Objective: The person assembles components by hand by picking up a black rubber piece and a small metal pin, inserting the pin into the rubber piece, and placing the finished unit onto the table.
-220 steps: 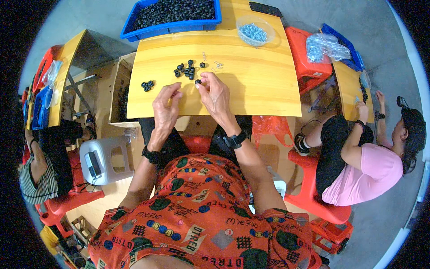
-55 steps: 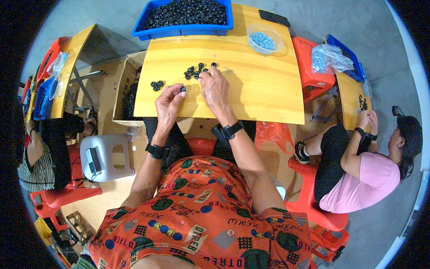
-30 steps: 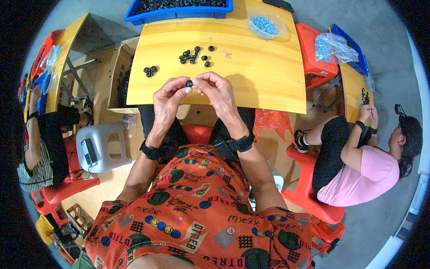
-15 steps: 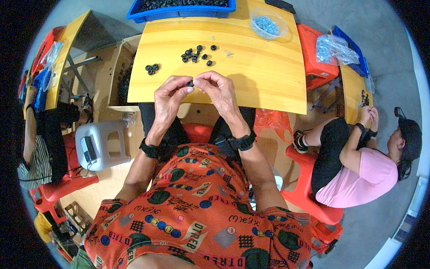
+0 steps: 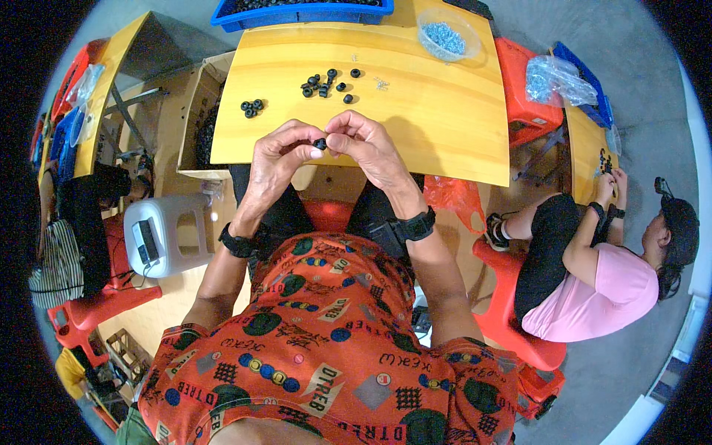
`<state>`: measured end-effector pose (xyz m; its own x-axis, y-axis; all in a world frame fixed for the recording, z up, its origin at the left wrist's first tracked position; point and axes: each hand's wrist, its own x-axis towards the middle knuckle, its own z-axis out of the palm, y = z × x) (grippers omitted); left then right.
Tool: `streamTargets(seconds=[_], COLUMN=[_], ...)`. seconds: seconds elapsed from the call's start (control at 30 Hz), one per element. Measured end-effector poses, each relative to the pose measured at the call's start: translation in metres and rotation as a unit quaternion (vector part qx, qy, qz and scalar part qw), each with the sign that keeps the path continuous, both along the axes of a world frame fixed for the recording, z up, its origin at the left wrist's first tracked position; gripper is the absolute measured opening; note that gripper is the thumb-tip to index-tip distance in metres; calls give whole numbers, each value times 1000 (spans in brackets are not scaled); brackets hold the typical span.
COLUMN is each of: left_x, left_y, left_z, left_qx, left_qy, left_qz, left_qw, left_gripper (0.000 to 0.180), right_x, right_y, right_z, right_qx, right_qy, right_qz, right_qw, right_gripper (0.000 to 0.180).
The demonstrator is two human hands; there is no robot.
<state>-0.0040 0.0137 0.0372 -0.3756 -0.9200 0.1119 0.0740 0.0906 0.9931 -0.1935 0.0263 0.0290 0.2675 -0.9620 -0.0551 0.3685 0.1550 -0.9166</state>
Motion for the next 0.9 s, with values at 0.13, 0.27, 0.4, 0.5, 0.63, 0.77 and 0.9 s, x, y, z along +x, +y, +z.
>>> streamTargets(seconds=[0.13, 0.27, 0.4, 0.5, 0.63, 0.77, 0.9], left_x=[4, 5, 4, 3, 3, 6, 7], left_y=[2, 5, 8, 12, 16, 25, 32], left_z=[9, 17, 15, 12, 15, 17, 15], left_qx=[-9, -43, -96, -106, -139, -94, -106], left_qy=[-22, -54, -53, -23, -11, 43, 49], left_qz=[-26, -41, -18, -7, -2, -23, -18], left_qw=[999, 997, 994, 994, 990, 994, 993], left_gripper=[20, 21, 23, 23, 25, 26, 26], right_x=[-1, -1, 2, 4, 9, 18, 28], right_y=[1, 3, 5, 11, 16, 26, 37], right_z=[1, -1, 1, 6, 5, 15, 14], right_qx=[-22, -23, 9, 38, 15, 1, 17], right_qy=[9, -1, -29, -62, -90, -122, -164], right_qz=[24, 32, 46, 61, 59, 47, 37], right_qw=[999, 999, 998, 995, 994, 991, 986], right_gripper=[22, 27, 37, 45, 48, 46, 43])
